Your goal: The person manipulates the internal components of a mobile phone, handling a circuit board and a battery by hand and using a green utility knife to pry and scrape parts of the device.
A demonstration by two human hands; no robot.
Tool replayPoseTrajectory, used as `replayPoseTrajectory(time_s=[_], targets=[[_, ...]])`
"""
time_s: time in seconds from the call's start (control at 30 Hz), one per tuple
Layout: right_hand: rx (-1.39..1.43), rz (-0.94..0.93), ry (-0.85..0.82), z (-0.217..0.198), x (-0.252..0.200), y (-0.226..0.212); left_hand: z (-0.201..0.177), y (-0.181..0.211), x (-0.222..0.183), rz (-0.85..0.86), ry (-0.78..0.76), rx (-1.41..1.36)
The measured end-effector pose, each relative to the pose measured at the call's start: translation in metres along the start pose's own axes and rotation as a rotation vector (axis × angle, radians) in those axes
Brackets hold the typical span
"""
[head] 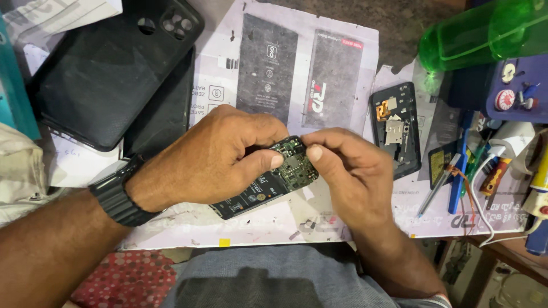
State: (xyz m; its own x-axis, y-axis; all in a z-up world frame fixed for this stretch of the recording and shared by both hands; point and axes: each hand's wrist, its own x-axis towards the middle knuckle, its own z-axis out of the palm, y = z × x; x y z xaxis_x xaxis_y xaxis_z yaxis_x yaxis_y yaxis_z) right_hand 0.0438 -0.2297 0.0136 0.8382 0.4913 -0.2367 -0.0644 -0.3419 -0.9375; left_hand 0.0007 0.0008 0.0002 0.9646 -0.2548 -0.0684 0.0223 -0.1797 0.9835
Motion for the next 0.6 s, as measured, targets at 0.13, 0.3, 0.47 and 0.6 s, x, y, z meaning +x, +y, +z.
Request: replayPoseTrajectory(time_s=[0.13, 0.3, 0.47, 0.6], targets=[[0.296, 0.116, -0.084, -0.001, 0.003, 0.008, 0.001, -0.001, -0.001, 0.004, -0.021, -0.001], [0.455, 0.098, -0.122, 0.001, 0.005, 0.015, 0.001, -0.003, -0.001, 0.03, -0.022, 0.011], [0.431, 0.109, -0.115, 0.001, 0.003, 0.016, 0.002, -0.004, -0.001, 0.041, -0.021, 0.026], [0.628, 0.091, -0.18, 0.001, 0.004, 0.018, 0.001, -0.006, -0.001, -0.088, -0.07, 0.011]])
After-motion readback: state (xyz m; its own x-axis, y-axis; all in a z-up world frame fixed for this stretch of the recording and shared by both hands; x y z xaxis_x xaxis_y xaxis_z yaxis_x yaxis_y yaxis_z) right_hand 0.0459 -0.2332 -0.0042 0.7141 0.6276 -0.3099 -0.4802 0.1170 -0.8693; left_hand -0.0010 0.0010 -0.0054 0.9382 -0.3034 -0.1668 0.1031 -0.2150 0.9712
